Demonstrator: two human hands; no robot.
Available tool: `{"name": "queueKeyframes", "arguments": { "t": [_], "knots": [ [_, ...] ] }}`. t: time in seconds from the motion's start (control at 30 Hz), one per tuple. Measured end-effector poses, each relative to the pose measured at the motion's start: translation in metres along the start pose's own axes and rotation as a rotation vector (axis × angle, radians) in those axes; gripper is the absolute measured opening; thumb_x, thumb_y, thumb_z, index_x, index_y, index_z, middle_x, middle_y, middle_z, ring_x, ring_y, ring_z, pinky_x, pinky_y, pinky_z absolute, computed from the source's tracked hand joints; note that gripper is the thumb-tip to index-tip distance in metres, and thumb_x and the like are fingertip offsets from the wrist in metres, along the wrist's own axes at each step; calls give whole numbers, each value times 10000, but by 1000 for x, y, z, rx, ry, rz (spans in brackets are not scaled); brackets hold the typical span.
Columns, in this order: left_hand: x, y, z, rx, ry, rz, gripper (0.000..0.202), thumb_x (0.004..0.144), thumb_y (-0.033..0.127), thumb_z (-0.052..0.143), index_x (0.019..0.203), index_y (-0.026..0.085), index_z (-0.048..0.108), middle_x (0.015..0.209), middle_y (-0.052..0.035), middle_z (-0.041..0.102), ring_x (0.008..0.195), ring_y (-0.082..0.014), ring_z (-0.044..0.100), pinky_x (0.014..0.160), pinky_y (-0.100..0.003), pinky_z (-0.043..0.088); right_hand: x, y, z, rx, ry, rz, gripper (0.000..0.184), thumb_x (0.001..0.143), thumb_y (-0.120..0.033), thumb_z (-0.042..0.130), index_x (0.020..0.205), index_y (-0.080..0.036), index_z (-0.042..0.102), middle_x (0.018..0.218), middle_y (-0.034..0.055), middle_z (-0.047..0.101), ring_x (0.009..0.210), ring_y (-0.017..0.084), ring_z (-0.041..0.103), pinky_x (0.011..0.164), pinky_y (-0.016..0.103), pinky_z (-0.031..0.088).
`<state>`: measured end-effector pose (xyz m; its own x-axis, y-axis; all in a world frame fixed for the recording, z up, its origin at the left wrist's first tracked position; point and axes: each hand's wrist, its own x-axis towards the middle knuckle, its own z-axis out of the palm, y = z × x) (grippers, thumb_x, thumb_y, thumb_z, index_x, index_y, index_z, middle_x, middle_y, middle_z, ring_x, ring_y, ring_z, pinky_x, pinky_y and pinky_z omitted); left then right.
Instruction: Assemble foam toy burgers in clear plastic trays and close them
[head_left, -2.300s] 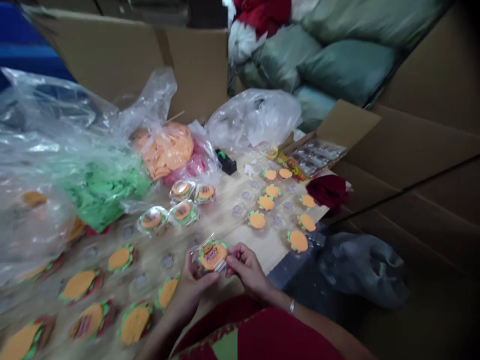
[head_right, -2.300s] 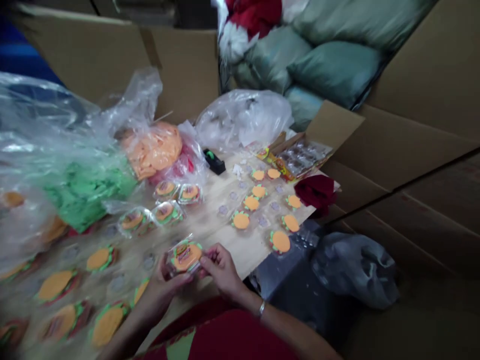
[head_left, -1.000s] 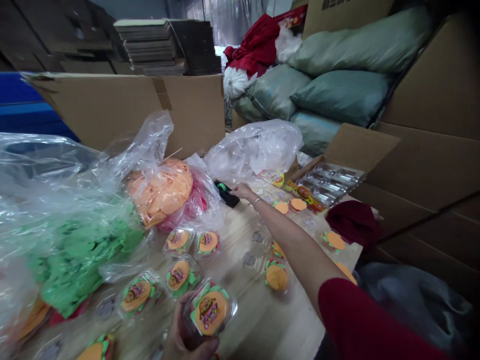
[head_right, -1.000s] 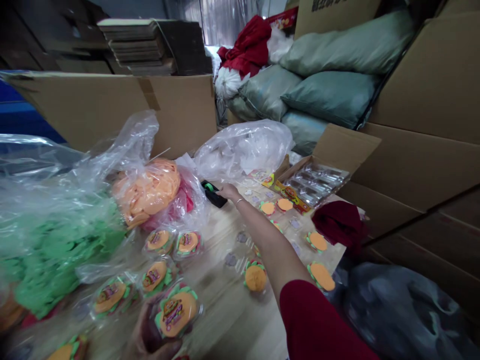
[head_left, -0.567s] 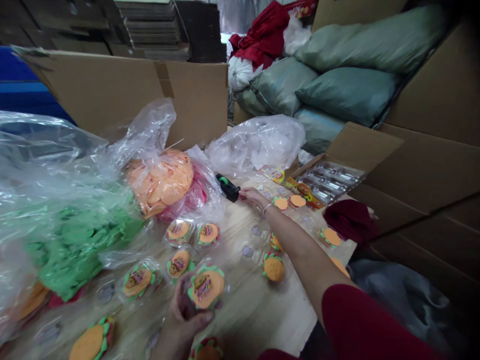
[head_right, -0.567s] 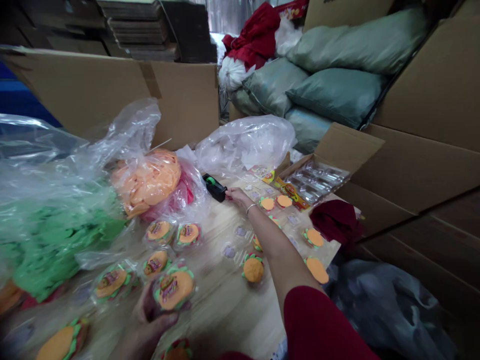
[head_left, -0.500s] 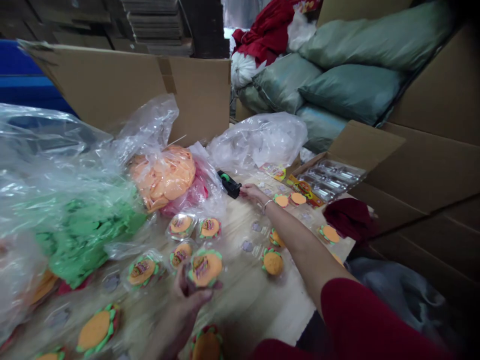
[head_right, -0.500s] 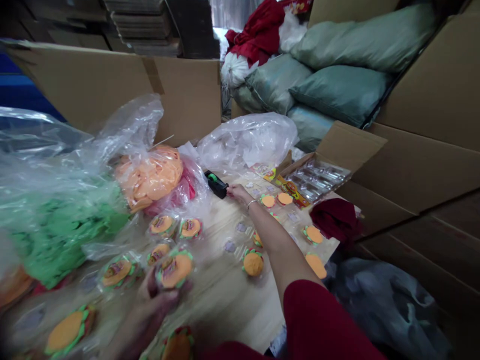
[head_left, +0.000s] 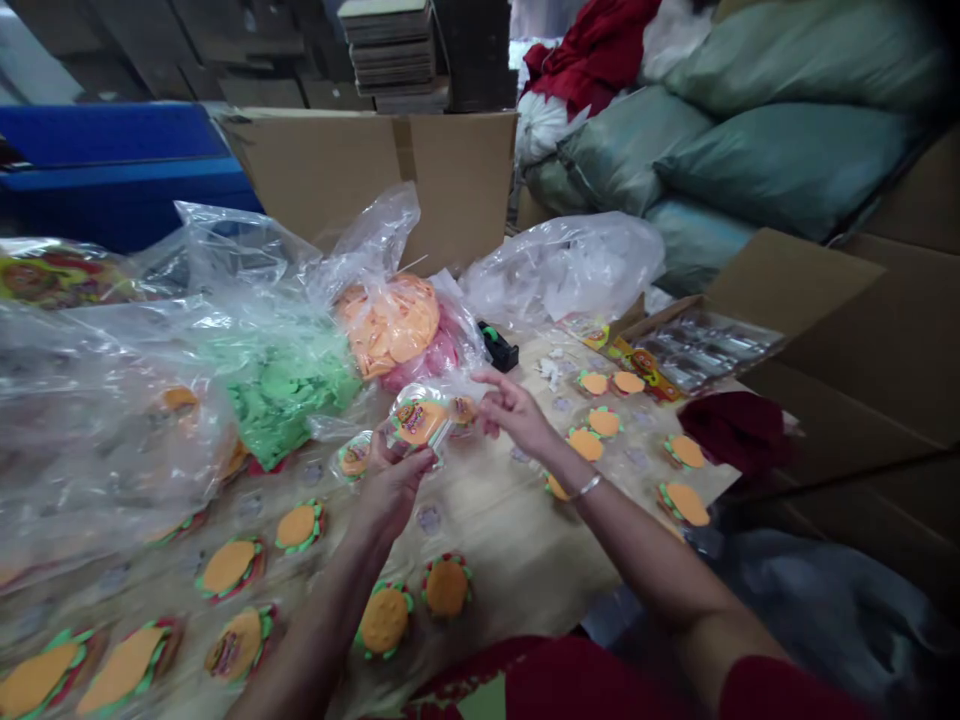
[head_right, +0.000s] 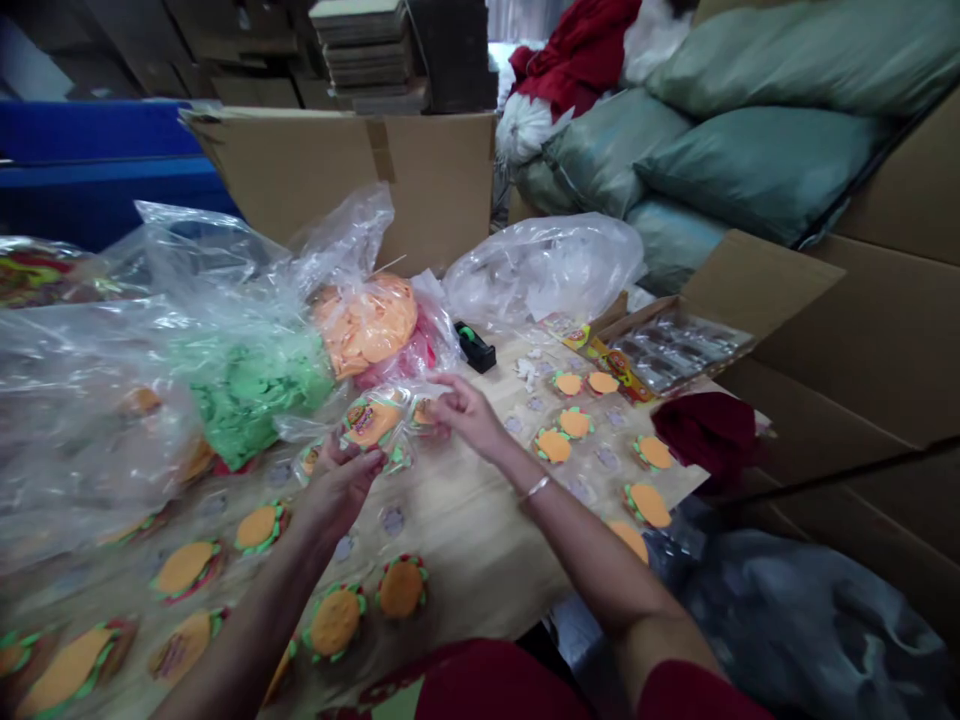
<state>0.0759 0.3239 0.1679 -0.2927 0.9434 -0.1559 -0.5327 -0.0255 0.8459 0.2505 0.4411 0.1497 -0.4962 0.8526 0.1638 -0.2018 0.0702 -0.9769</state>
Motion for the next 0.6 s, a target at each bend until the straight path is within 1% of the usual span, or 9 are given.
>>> {"name": "queueKeyframes", "arguments": {
  "t": [0.03,0.1,0.2,0.27,0.37,0.43,0.47,0.53,0.6],
  "knots": [
    [-2,-1,3,-4,-1,13,687,526,64,790,1119,254,500,932,22,661,719,-99,623,623,-198,489,-14,-2,16,85,-31,3,427,744,-438,702,1049,-219,497,638,-64,570,483,83,508,454,194,392],
    [-6,-2,9,-2,-11,29,672,526,65,787,1106,251,502,894,30,653,661,-88,602,590,-197,472,-34,-2,38,178,-28,25,445,714,-457,731,980,-225,459,613,-74,564,467,86,507,429,192,387],
    [-14,-2,14,9,-40,35,637,541,61,771,1087,243,499,892,27,647,620,-76,581,556,-189,444,-44,2,51,160,24,69,432,705,-492,719,787,-228,387,583,-67,553,460,91,494,430,204,385],
    [-17,-2,15,21,-40,42,622,548,58,763,1078,239,495,923,17,646,646,-80,589,559,-185,438,-45,3,53,71,75,83,406,711,-480,706,772,-227,395,626,-51,559,506,99,501,480,224,412],
    [-20,-5,15,51,8,65,613,539,75,771,1056,239,487,943,15,641,668,-87,593,570,-187,440,-52,-3,56,-223,279,-13,324,704,-414,722,779,-215,477,758,-12,559,676,127,511,642,264,450],
    [-22,-12,16,70,57,112,629,533,100,784,1058,248,471,971,13,640,719,-106,611,604,-196,458,-60,-7,61,-395,384,-83,226,767,-387,666,746,-211,525,786,7,549,733,141,490,692,272,430],
    [-23,-17,18,82,74,147,649,534,110,791,1074,255,460,1001,7,639,770,-122,623,643,-207,475,-64,-7,64,-411,391,-83,210,808,-386,616,723,-210,537,762,10,543,719,142,482,677,271,419],
    [-25,-29,21,109,84,219,693,558,127,797,1131,271,434,1087,-12,625,897,-153,630,757,-246,499,-69,-3,69,-279,361,-18,252,854,-402,530,694,-207,546,681,1,521,649,133,470,616,259,398],
    [-24,-40,25,146,66,261,698,593,134,790,1166,274,417,1140,-25,605,984,-166,616,845,-273,491,-68,7,70,-43,341,81,299,832,-456,527,673,-203,529,617,-16,489,575,116,448,559,243,376]
  ]
}}
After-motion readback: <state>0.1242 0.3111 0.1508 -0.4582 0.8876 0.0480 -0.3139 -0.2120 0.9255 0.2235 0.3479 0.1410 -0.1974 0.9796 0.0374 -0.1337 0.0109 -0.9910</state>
